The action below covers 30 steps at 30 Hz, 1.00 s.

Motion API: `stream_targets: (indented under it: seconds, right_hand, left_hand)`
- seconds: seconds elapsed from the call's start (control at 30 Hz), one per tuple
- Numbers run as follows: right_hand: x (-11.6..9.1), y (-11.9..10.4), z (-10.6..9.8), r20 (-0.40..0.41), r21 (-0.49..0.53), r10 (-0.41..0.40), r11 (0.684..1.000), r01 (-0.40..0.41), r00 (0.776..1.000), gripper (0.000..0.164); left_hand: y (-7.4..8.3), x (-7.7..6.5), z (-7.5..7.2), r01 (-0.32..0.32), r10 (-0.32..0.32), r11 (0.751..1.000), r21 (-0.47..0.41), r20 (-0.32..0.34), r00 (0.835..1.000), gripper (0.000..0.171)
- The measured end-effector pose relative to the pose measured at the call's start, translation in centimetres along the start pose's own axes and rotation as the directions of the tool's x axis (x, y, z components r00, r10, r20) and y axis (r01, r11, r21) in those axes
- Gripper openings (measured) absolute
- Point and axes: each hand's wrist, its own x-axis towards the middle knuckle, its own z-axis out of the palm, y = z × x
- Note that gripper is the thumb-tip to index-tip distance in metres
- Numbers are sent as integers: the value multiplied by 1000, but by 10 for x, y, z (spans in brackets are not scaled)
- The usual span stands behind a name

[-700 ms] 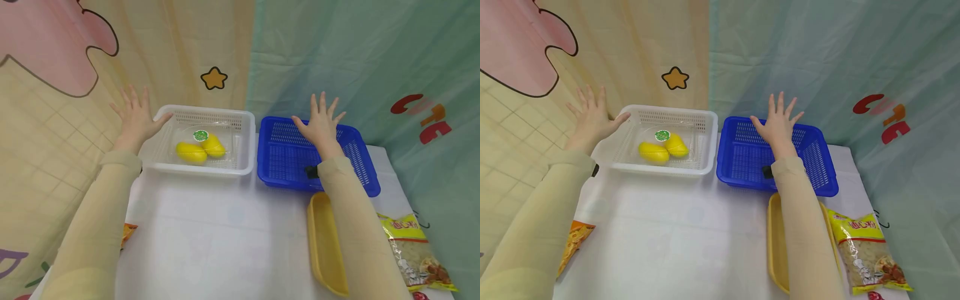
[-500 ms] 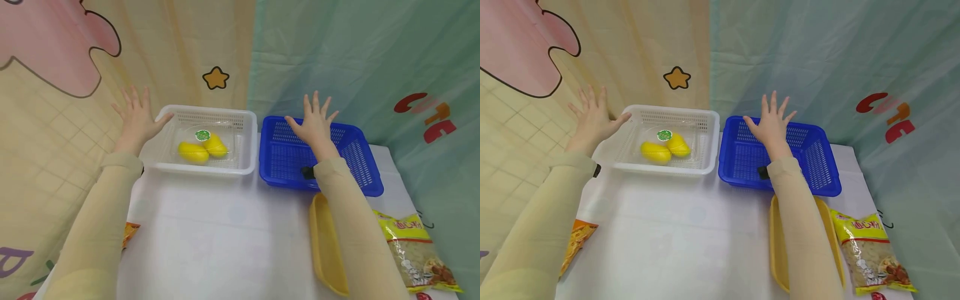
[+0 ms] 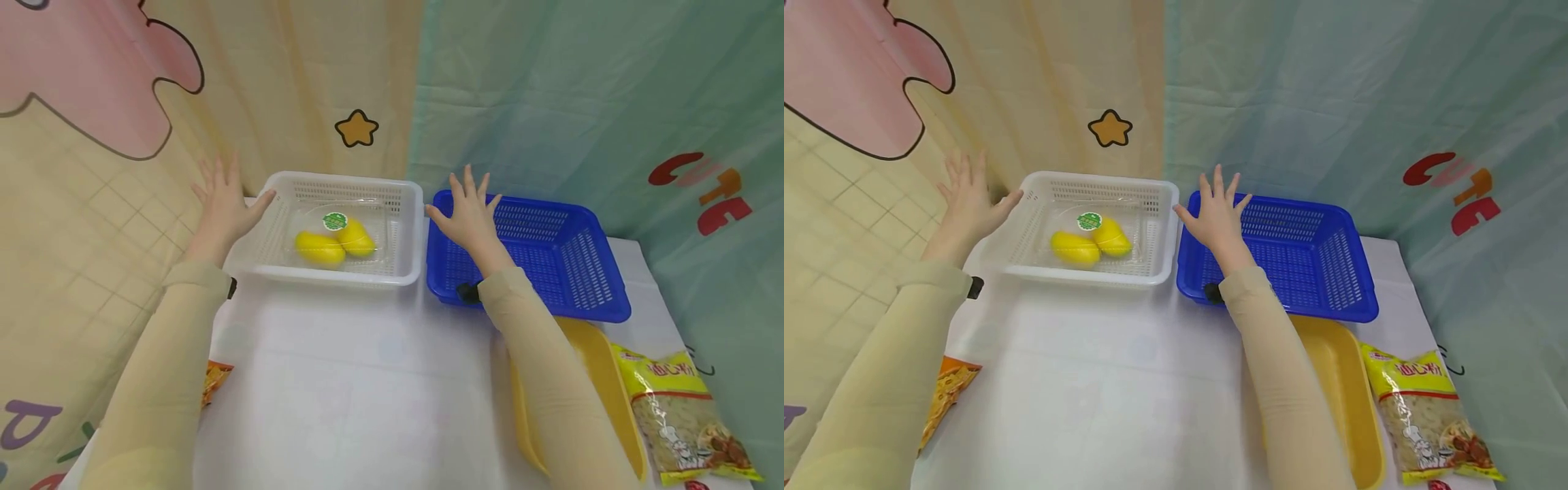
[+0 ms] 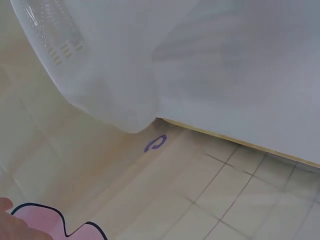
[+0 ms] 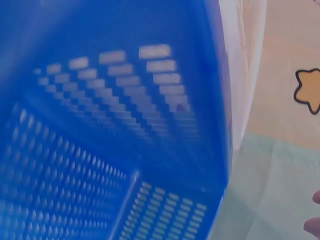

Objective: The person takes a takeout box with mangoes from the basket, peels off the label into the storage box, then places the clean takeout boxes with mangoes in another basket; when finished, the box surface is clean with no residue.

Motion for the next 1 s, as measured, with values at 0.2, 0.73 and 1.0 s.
stream_targets:
  seconds: [0.2, 0.73, 1.0]
  right_hand:
    - [-2, -15, 18, 48, 90, 6, 996, -11, 999, 87]
    - [-3, -69, 46, 173, 321, -68, 947, 9, 983, 81]
    - [-4, -78, 63, 212, 471, 9, 875, -110, 977, 76]
  left_hand:
    - [-14, -9, 5, 36, -35, 996, -80, 9, 999, 90]
    - [-43, -27, 15, 111, -89, 973, -203, 117, 989, 82]
    - [-43, -36, 21, 249, -176, 917, -312, 245, 953, 79]
